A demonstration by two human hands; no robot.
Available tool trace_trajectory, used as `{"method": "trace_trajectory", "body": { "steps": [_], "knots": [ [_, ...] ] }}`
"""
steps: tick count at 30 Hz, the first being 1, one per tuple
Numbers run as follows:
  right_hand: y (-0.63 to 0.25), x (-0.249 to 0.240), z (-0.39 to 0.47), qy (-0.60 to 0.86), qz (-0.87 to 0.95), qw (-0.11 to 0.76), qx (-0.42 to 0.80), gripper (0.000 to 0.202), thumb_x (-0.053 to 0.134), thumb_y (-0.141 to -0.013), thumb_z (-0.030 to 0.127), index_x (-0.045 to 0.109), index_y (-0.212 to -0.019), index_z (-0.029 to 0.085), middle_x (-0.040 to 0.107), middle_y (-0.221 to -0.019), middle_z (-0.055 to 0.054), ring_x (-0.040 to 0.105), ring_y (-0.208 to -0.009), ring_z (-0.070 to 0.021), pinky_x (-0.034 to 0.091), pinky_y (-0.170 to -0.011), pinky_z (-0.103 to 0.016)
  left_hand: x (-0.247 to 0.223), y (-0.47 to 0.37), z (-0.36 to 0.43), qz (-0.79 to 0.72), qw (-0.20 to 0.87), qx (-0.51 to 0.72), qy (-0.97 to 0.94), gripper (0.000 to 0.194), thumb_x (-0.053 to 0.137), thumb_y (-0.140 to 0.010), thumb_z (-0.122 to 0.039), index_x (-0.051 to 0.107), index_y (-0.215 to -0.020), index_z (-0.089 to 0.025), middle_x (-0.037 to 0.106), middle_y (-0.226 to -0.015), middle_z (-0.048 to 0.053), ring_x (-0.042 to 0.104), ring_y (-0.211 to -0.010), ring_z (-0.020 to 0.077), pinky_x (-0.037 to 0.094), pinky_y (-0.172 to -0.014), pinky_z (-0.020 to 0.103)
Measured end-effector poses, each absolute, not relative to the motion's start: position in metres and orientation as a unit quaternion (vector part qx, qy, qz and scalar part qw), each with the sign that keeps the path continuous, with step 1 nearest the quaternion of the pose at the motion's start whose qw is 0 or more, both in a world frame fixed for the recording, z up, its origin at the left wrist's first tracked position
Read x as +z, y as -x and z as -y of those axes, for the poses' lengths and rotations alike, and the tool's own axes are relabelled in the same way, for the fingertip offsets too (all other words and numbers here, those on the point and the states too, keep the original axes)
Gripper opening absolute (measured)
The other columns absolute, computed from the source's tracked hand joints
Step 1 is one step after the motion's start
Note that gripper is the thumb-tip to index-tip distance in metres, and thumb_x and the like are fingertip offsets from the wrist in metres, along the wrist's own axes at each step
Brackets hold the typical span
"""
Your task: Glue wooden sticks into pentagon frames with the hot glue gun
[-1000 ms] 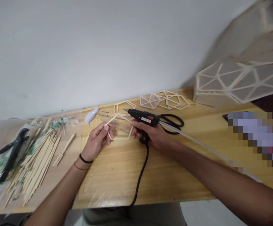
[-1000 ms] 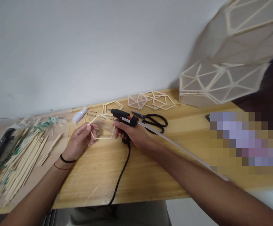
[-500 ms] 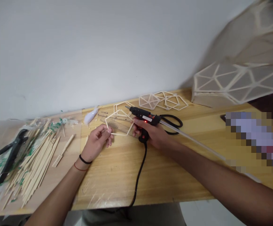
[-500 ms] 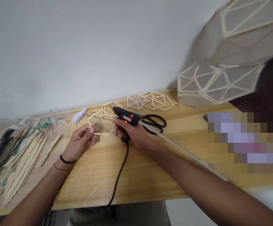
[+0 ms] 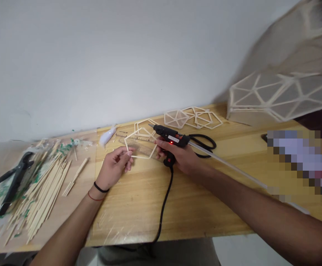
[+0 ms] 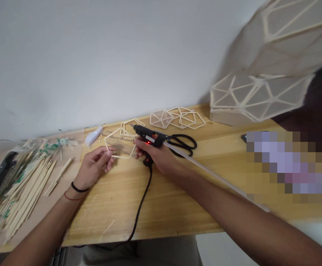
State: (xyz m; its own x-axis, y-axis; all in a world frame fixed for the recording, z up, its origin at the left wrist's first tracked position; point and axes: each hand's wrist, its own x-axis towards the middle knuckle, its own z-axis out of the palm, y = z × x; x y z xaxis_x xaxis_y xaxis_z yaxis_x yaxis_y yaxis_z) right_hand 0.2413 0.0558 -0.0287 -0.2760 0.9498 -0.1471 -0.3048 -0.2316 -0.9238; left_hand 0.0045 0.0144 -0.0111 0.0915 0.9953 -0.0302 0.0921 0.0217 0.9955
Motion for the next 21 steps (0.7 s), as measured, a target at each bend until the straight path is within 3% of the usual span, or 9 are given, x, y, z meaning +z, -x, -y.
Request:
{"method": "trace_trajectory", "body": {
  "steps": [21],
  "knots": [
    [-0.2424,-0.0389,-0.0562,0.395,0.442,0.462,0.659,0.034,0.084,-0.087,0.055,0.076,-0.093,0.023,0.073,-0.074,0.0,0.064,-0.067,-0.0168,0.044,-0.059,-0.03,-0.0138,-0.003,-0.014,-0.519,0.499,0.434,-0.542,0.046,0.08,-0.091,-0.057,0.082,-0.111,-0.015,0.065,-0.068,0.0,0.052,-0.05,0.0077,0.042,-0.046,0.02]
  ]
}}
